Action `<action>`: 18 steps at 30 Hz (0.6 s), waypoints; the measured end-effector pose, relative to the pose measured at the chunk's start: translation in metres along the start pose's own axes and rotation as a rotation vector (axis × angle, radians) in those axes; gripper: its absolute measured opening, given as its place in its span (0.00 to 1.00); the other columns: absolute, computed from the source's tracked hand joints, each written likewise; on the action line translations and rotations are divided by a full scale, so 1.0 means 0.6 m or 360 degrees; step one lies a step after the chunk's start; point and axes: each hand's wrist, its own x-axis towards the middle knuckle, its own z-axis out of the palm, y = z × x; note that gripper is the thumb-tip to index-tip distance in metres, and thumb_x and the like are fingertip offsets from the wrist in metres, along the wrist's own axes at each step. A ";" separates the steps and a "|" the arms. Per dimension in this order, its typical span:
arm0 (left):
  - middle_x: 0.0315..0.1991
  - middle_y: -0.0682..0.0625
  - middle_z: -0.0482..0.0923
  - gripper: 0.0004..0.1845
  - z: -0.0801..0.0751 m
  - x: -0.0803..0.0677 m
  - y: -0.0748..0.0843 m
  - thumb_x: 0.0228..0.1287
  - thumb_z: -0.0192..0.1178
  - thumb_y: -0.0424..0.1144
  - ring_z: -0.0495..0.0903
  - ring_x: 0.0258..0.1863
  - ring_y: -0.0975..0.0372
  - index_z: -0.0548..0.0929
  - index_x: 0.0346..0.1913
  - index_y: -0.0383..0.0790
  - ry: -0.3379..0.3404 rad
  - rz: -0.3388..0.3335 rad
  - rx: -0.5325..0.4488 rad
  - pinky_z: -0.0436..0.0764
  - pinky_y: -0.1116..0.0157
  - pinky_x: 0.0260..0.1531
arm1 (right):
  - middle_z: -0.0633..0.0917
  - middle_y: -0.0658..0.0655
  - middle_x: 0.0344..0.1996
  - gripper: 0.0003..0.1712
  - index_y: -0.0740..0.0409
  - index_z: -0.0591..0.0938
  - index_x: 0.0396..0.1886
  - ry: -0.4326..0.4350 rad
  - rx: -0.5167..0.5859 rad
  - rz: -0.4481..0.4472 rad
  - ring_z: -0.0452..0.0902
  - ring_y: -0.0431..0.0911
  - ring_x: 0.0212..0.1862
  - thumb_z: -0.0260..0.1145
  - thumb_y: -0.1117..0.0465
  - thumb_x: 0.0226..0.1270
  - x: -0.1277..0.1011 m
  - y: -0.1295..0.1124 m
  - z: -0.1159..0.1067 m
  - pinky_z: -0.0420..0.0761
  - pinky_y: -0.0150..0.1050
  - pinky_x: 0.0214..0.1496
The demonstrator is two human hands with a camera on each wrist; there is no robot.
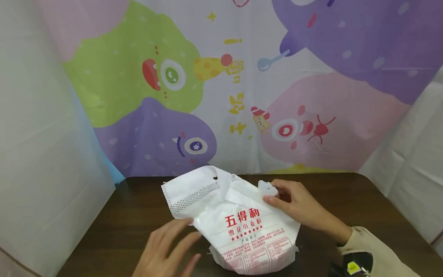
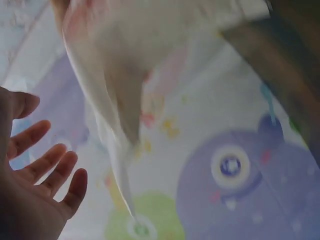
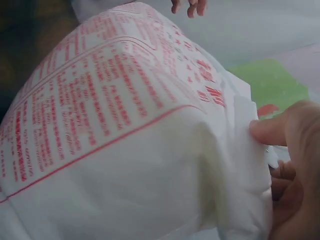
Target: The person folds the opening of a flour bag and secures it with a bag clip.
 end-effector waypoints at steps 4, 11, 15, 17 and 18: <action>0.61 0.41 0.76 0.24 0.033 -0.030 0.047 0.78 0.42 0.59 0.75 0.55 0.51 0.82 0.55 0.48 -0.0353 -0.0029 0.0071 0.72 0.56 0.46 | 0.78 0.45 0.22 0.08 0.49 0.80 0.34 0.0082 -0.0135 0.0033 0.72 0.37 0.23 0.69 0.53 0.68 -0.004 0.000 0.005 0.73 0.32 0.24; 0.63 0.40 0.73 0.33 0.107 -0.072 0.069 0.77 0.28 0.65 0.73 0.58 0.46 0.75 0.66 0.52 -0.0410 0.0038 0.0257 0.77 0.51 0.42 | 0.81 0.42 0.28 0.09 0.47 0.82 0.38 0.0341 -0.0350 0.0022 0.76 0.36 0.33 0.73 0.52 0.64 -0.031 0.014 0.012 0.76 0.31 0.36; 0.61 0.34 0.73 0.30 0.134 -0.081 0.058 0.76 0.40 0.63 0.73 0.58 0.39 0.75 0.65 0.47 -0.0259 0.0098 0.0184 0.81 0.51 0.43 | 0.85 0.41 0.46 0.22 0.44 0.80 0.55 0.0343 -0.0359 0.0077 0.80 0.37 0.47 0.74 0.51 0.62 -0.067 0.024 0.014 0.78 0.34 0.50; 0.61 0.31 0.72 0.29 0.140 -0.083 0.052 0.71 0.54 0.61 0.71 0.60 0.36 0.75 0.64 0.45 -0.0250 0.0112 0.0105 0.83 0.55 0.42 | 0.84 0.39 0.50 0.26 0.40 0.78 0.60 0.0300 -0.0343 0.0089 0.79 0.37 0.51 0.73 0.51 0.63 -0.087 0.031 0.016 0.76 0.34 0.53; 0.61 0.30 0.72 0.30 0.142 -0.084 0.048 0.69 0.57 0.60 0.71 0.60 0.34 0.76 0.64 0.44 -0.0245 0.0120 0.0066 0.84 0.58 0.40 | 0.83 0.39 0.51 0.27 0.39 0.78 0.62 0.0279 -0.0313 0.0087 0.79 0.37 0.51 0.73 0.52 0.63 -0.096 0.033 0.017 0.77 0.34 0.53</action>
